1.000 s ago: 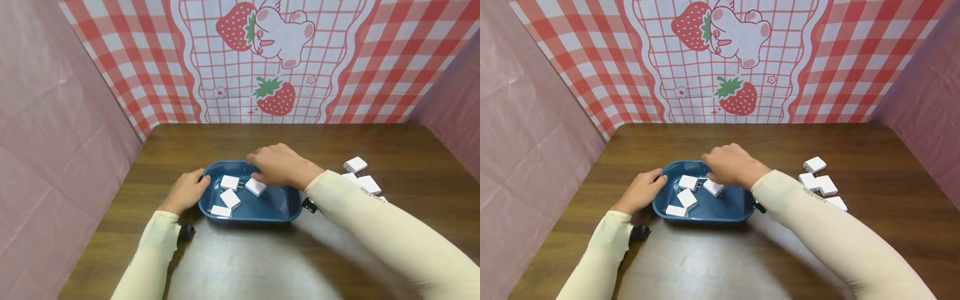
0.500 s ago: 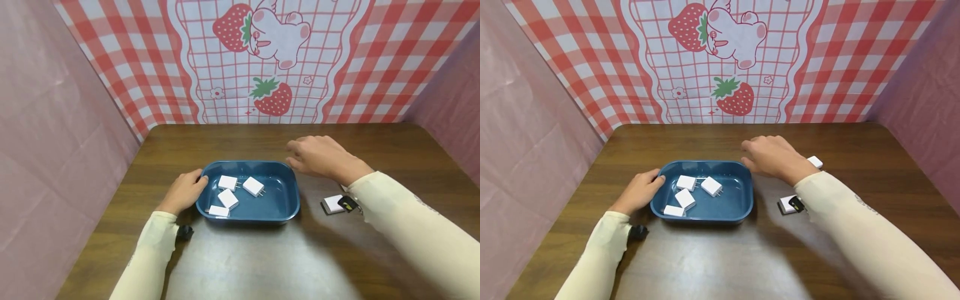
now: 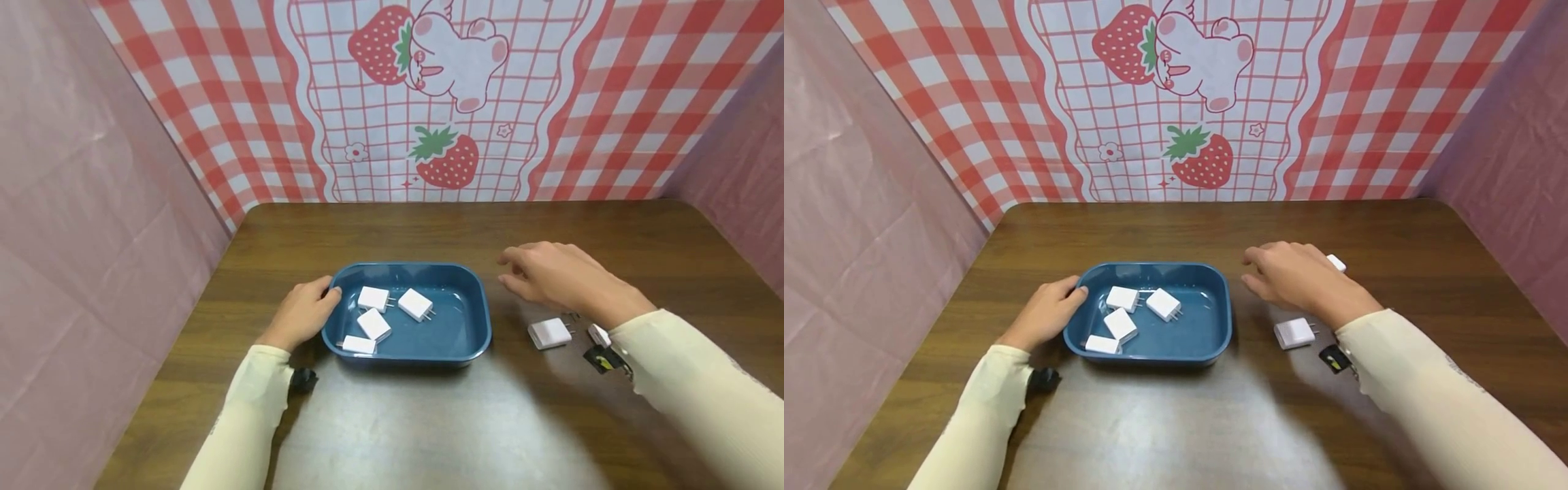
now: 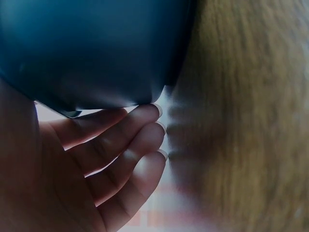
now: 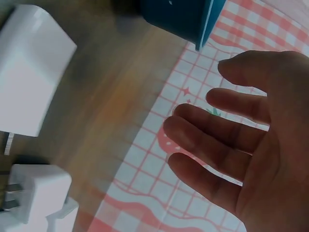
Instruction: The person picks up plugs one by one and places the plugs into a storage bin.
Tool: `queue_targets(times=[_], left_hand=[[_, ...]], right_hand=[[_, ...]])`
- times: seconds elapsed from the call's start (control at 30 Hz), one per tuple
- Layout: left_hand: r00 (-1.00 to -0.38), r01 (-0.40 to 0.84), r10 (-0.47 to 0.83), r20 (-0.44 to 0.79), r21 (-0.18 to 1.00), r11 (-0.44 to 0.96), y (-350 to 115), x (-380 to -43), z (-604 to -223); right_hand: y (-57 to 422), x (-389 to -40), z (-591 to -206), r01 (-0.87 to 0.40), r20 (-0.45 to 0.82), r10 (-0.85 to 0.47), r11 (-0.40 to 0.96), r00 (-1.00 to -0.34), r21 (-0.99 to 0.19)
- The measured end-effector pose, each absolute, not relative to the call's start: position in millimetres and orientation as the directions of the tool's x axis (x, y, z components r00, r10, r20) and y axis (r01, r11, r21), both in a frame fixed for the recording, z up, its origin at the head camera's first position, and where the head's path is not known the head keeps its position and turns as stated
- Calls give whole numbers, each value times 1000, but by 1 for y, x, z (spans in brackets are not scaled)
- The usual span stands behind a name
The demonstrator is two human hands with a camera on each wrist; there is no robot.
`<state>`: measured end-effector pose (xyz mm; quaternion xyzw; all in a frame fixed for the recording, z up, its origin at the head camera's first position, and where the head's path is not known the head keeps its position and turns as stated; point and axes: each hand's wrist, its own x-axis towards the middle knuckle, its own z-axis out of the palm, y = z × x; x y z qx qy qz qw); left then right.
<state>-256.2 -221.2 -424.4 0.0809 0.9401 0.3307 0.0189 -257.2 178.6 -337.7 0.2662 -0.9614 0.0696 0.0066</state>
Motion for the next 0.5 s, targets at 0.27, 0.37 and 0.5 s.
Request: queue_targets(times=[0.27, 0.37, 0.5], left_hand=[[-985, 155, 170, 34, 616, 772, -221, -256, -424], [-985, 157, 171, 37, 620, 769, -220, -255, -423], [-985, 157, 166, 43, 621, 768, -221, -254, -423]], right_hand=[[193, -239, -347, -507, 29, -509, 849, -860, -147], [201, -234, -352, -505, 28, -508, 848, -861, -159], [210, -228, -359, -502, 9, -509, 846, -860, -181]])
